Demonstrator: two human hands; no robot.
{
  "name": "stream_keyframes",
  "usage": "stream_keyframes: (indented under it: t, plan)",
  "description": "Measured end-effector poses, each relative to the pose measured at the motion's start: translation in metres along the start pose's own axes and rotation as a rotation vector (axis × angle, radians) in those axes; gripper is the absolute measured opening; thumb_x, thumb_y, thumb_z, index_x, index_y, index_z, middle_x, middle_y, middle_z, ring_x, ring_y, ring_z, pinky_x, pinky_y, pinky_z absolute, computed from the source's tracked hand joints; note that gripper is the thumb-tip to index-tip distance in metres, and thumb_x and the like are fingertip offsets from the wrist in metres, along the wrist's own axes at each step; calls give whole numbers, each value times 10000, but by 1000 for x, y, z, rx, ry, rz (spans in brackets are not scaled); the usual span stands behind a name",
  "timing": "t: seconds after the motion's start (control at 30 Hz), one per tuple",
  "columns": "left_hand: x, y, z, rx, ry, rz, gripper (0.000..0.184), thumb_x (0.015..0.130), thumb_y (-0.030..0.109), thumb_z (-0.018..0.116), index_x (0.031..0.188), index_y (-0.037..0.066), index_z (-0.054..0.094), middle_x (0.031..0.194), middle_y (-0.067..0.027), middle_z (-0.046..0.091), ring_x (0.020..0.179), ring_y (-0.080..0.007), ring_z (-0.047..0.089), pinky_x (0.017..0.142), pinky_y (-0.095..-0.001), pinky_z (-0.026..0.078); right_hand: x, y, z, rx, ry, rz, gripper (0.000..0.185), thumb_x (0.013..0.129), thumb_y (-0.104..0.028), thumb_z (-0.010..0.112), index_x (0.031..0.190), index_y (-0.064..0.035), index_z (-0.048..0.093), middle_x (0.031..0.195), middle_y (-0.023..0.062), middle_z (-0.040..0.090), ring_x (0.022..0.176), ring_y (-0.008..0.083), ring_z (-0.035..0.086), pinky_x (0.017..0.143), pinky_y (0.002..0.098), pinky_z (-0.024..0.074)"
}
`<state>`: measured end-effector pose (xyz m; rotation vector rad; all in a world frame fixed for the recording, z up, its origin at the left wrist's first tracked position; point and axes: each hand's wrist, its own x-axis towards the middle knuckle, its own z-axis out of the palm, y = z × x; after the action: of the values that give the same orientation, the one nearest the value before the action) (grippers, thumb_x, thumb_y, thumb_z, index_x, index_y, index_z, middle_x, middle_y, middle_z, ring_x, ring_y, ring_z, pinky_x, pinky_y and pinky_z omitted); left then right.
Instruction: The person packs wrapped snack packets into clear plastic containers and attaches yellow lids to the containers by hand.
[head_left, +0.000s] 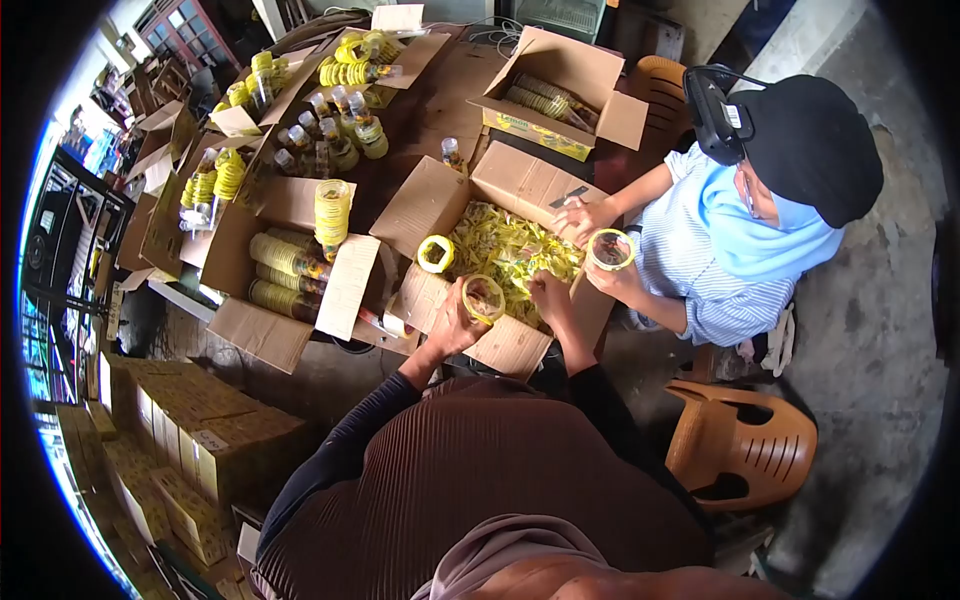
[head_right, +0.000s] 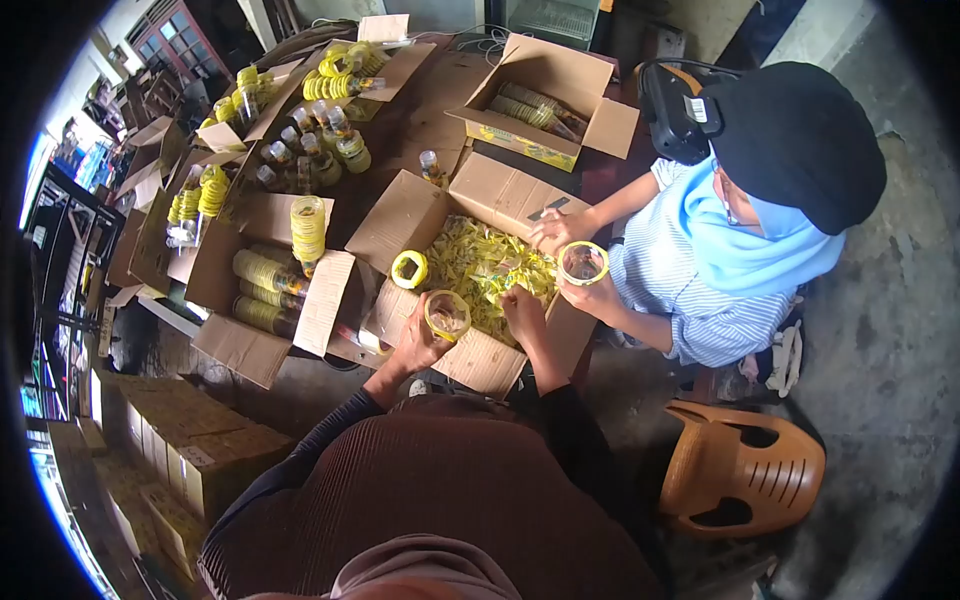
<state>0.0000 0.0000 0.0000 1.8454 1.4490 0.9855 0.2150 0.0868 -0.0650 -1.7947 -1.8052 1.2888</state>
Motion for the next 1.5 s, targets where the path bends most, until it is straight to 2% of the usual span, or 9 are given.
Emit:
stream_keyframes:
  t: [0.07, 0.3, 0.37, 0.67, 0.8, 1.1, 1.3, 1.43, 1.5]
  plan:
    - [-5, 0, -1, 61, 80, -25, 711, 683, 238, 778, 1240, -2, 409, 1099, -213, 575, 1048, -393, 555, 912, -454, 448, 2, 9, 20, -2, 334, -448, 133, 894, -126, 611, 987, -30, 603, 990, 142, 654, 829, 249, 655, 692, 367, 502]
    - [-5, 2, 17, 95, 136, -97, 662, 639, 274, 814, 1142, 16, 470, 1042, -198, 592, 989, -391, 575, 851, -437, 481, -42, -64, -4, -175, 74, -616, 189, 870, -200, 647, 967, -58, 568, 927, 135, 615, 819, 318, 622, 695, 414, 490]
    - [-10, 6, 23, 191, 97, -94, 726, 608, 240, 859, 1172, 13, 462, 1011, -176, 593, 972, -342, 605, 823, -412, 494, -31, -35, 22, -330, 280, -829, 225, 852, -214, 634, 966, -40, 549, 949, 148, 602, 879, 368, 607, 739, 451, 489]
    - [-48, 7, 29, -110, -201, -307, 916, 633, 465, 843, 1244, -50, 395, 1033, -223, 590, 996, -369, 593, 862, -394, 473, -69, -40, 4, -370, -136, -860, 81, 855, -89, 530, 910, -30, 546, 909, 152, 570, 859, 343, 609, 705, 424, 503]
    - [-55, 7, 27, -256, -252, -429, 905, 609, 387, 869, 1244, -64, 406, 800, -153, 641, 779, -242, 647, 650, -343, 496, -67, -30, 12, -393, -196, -908, 107, 849, -131, 551, 908, -42, 546, 896, 153, 573, 778, 355, 615, 675, 447, 504]
    - [-49, 2, 14, -22, -222, -250, 629, 646, 316, 787, 1086, -20, 491, 756, -176, 653, 725, -305, 666, 648, -376, 520, -54, -56, 24, -466, -166, -950, 150, 884, -185, 541, 944, -47, 536, 925, 153, 603, 813, 362, 629, 684, 448, 511]
    - [-45, 9, -17, 243, -68, -290, 614, 634, 287, 723, 1148, 26, 509, 851, -218, 657, 796, -392, 645, 676, -458, 526, -50, -92, 43, -257, -172, -651, 163, 882, -193, 519, 924, -36, 518, 869, 230, 611, 813, 459, 581, 679, 507, 462]
    - [-26, 8, -46, 294, -119, -253, 637, 632, 295, 709, 1185, 52, 507, 882, -210, 660, 783, -388, 649, 667, -475, 529, -31, -95, 63, -115, -9, -720, 185, 892, -208, 541, 893, -27, 500, 819, 239, 595, 806, 466, 569, 655, 504, 440]
    - [-18, 7, -50, 349, -83, -164, 484, 681, 255, 662, 1088, 40, 513, 855, -214, 656, 769, -388, 648, 660, -467, 531, -25, -99, 63, -8, 2, -634, 182, 893, -186, 539, 848, -23, 473, 755, 248, 553, 751, 472, 544, 627, 489, 420]
